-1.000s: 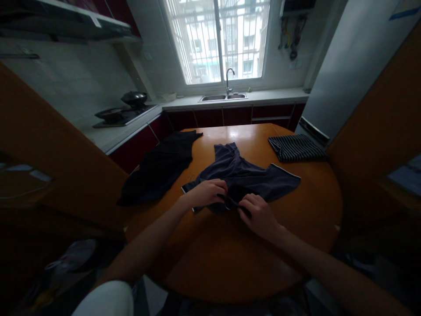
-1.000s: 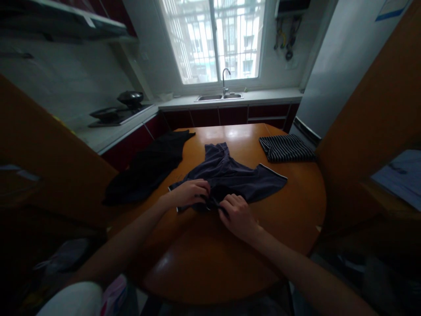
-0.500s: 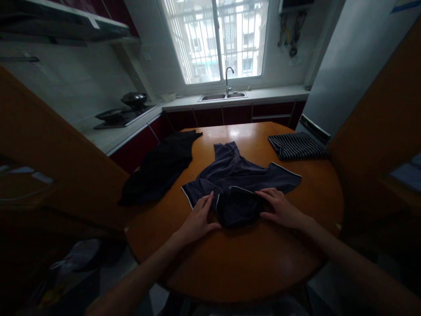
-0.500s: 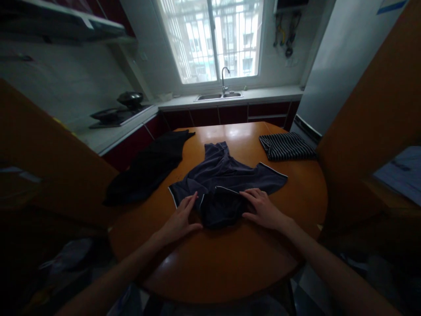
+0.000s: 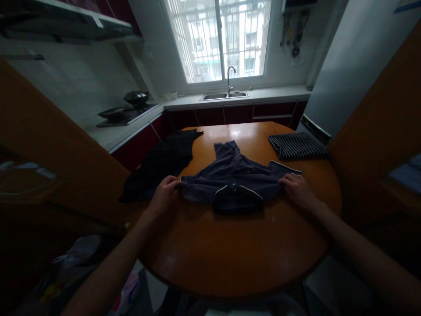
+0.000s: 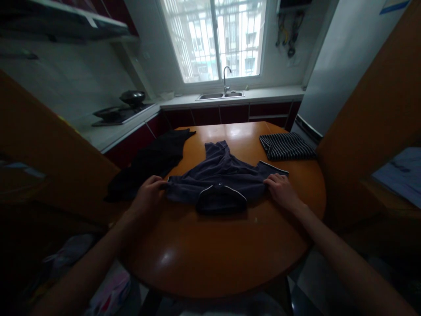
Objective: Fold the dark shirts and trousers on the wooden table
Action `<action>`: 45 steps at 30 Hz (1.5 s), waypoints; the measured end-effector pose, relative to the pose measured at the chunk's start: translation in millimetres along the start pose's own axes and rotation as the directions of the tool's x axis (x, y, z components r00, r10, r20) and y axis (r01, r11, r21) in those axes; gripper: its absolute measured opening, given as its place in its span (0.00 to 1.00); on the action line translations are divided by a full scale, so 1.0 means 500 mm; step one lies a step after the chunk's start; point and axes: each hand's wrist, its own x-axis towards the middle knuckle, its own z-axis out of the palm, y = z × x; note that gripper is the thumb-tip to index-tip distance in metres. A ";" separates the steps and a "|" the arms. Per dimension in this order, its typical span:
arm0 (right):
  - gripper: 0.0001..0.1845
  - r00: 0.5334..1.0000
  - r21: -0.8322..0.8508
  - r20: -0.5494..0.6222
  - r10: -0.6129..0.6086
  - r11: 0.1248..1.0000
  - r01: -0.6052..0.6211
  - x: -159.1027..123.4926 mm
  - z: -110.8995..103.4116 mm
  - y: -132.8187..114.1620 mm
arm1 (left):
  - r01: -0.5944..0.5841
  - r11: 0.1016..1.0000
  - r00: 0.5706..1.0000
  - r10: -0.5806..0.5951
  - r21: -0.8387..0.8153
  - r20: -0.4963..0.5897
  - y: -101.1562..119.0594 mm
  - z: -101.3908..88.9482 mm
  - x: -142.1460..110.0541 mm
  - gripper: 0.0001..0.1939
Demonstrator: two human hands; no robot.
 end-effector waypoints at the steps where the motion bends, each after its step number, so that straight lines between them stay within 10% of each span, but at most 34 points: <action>1: 0.18 1.000 0.000 -0.006 0.014 1.000 -0.014 -0.006 -0.002 0.003 | 0.038 0.999 0.999 -0.038 0.026 -0.012 -0.011 -0.013 -0.003 0.15; 6: 0.28 0.997 0.112 -0.022 -0.071 0.991 0.073 -0.029 -0.011 -0.043 | -0.138 0.990 0.989 0.135 0.039 0.060 0.055 -0.014 -0.041 0.25; 13: 0.22 0.935 0.211 0.011 -0.354 0.915 0.344 -0.027 -0.024 -0.191 | -0.505 0.862 0.828 0.468 0.046 0.310 0.237 0.087 -0.048 0.17; 19: 0.08 0.929 0.144 0.007 -0.370 0.920 0.365 -0.015 -0.020 -0.192 | -0.485 0.874 0.863 0.476 0.020 0.169 0.252 0.097 -0.019 0.08; 28: 0.09 0.899 0.301 0.030 -0.437 0.861 0.409 -0.071 -0.062 -0.206 | -0.482 0.793 0.714 0.602 -0.373 0.358 0.268 0.079 -0.092 0.17; 35: 0.12 0.988 0.612 0.022 -0.152 0.784 0.107 -0.014 -0.055 -0.193 | -0.254 0.878 0.923 0.345 -0.405 0.170 0.283 0.102 -0.037 0.19; 38: 0.17 0.997 0.493 -0.069 -0.039 0.867 0.068 0.025 -0.019 -0.195 | -0.317 0.899 0.853 0.409 -0.302 0.324 0.303 0.142 -0.018 0.25; 45: 0.33 0.963 0.310 0.186 -0.197 0.941 0.132 -0.006 0.028 -0.241 | -0.385 0.904 0.766 0.426 -0.187 0.481 0.305 0.165 -0.052 0.36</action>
